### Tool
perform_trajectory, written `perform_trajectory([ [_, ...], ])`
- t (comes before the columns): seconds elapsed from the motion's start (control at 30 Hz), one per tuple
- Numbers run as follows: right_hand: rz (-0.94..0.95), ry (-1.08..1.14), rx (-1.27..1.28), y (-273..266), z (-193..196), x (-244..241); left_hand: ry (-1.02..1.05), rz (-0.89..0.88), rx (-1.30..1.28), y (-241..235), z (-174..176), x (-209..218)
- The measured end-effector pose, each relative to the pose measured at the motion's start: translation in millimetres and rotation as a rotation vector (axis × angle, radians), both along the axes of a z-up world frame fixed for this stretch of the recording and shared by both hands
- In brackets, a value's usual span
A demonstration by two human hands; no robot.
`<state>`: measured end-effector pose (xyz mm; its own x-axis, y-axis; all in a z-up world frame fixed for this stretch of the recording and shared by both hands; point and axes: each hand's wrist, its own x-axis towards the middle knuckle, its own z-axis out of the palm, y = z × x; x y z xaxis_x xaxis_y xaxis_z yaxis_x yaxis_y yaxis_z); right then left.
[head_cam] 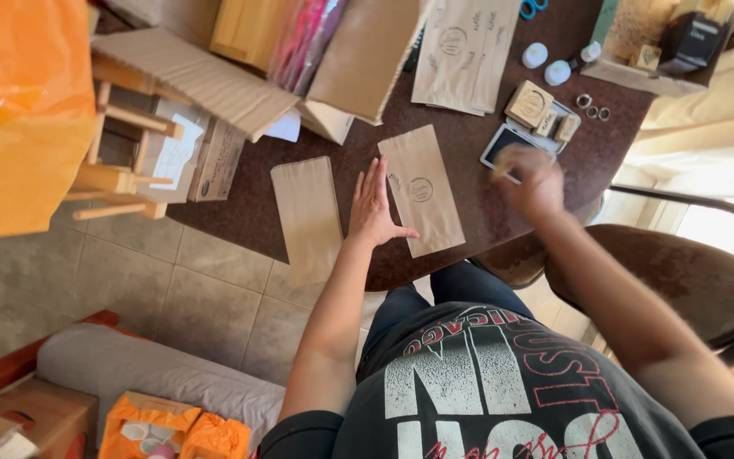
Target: Stamping paper bags using a wooden stamp and an ink pad
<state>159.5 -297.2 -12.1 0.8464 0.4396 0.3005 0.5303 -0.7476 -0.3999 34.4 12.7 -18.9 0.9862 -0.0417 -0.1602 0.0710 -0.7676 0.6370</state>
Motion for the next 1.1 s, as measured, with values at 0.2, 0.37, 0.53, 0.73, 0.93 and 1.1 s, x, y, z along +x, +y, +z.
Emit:
perform_trajectory([
  [0.2,0.383,0.153,0.158,71,-15,-20,-0.02,0.009,-0.007,0,-3,-1],
  [0.37,0.442,0.11,0.099,70,-48,-17,-0.022,0.01,-0.002,2,-8,0],
  [0.53,0.475,0.005,0.04,70,-55,-14,-0.025,0.001,0.0,3,-1,3],
  [0.73,0.418,0.082,0.175,49,1,-8,-0.015,-0.012,0.01,3,5,3],
  [0.93,-0.01,0.023,-0.004,-67,10,35,0.011,-0.004,-0.016,0,7,3],
  [1.1,0.038,0.049,-0.222,-82,1,75,0.041,0.0,-0.01,-1,11,5],
])
